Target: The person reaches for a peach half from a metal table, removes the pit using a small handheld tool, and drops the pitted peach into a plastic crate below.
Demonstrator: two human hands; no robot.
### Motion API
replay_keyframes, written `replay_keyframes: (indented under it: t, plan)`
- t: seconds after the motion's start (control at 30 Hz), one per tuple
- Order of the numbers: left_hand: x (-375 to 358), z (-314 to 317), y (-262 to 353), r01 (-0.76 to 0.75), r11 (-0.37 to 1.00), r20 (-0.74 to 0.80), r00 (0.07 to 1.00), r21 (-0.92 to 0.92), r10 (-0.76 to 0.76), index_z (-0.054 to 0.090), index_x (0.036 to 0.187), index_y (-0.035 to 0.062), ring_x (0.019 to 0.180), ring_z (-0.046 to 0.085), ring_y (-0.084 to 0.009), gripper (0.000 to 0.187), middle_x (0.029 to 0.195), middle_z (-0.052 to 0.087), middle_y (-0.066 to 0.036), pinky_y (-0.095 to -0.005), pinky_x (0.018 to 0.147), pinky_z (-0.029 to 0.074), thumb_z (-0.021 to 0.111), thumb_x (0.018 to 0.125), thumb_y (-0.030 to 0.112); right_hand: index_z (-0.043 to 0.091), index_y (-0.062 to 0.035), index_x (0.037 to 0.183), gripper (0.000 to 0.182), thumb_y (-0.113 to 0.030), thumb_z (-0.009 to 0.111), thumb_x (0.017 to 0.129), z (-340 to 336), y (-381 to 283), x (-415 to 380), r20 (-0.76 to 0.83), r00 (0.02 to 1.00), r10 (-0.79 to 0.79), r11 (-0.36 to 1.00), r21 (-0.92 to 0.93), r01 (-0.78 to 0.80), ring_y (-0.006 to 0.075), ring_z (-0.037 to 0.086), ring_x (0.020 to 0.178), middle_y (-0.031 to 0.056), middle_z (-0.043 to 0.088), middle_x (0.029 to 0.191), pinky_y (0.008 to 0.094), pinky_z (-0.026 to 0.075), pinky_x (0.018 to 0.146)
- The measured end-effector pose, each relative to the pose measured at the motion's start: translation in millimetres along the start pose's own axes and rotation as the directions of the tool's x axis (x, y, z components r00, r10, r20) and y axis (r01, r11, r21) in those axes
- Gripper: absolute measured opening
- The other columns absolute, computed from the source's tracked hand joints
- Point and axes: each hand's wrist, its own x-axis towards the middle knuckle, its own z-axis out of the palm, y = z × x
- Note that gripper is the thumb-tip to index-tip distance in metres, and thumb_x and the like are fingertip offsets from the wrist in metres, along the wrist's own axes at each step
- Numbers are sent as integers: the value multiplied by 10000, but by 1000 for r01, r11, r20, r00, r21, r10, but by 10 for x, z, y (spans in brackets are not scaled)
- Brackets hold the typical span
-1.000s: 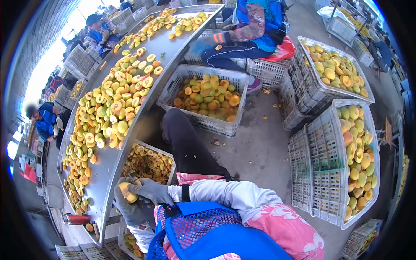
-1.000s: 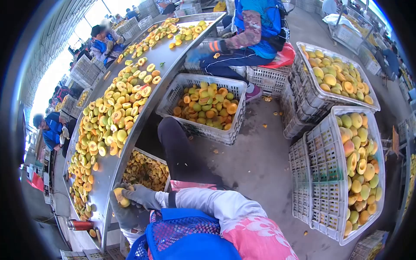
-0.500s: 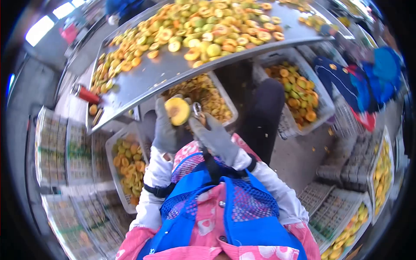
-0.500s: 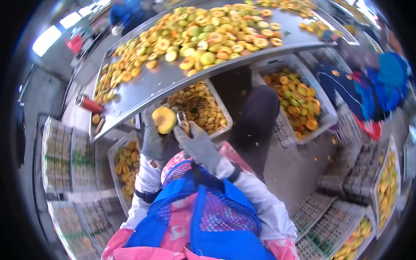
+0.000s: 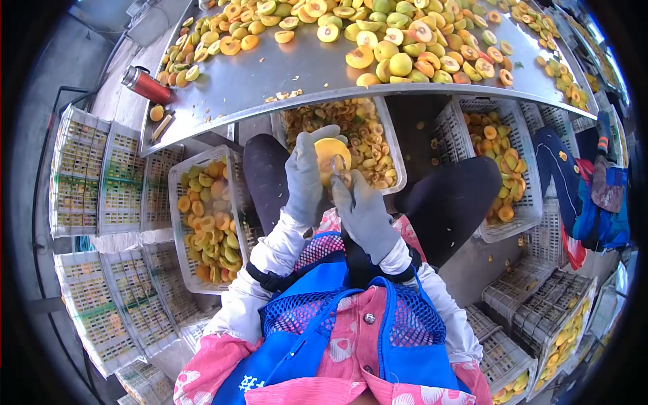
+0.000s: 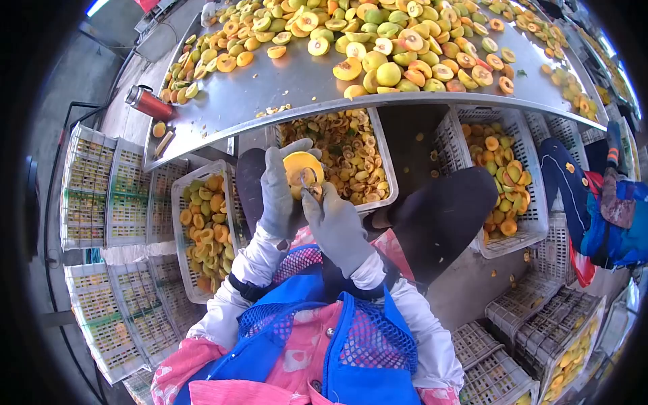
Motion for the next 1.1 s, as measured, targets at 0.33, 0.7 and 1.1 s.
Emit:
replay_keyframes:
  t: [0.33,0.7,1.1]
  plan:
    - [68,192,91,-44,999,-112,993,13,45,650,1091,-18,853,636,-122,273,957,693,-98,-244,767,516,554,990,217,548,18,994,261,-242,541,979,57,15,86,-84,987,-138,989,-70,132,352,611,564,173,592,643,420,447,510]
    - [89,266,233,-124,932,-109,979,341,170,681,1062,-4,853,604,-69,225,969,688,-53,-215,761,490,604,953,178,543,5,959,337,-331,529,980,-110,-325,180,373,843,388,799,321,-509,441,636,692,252,625,735,456,477,574]
    - [219,296,394,-99,995,-61,993,11,99,645,1089,-21,883,613,-113,282,968,683,-76,-251,817,493,542,992,223,508,-5,985,302,-293,592,951,-39,-251,323,-36,968,-248,969,-16,247,451,615,681,223,592,672,453,451,524]
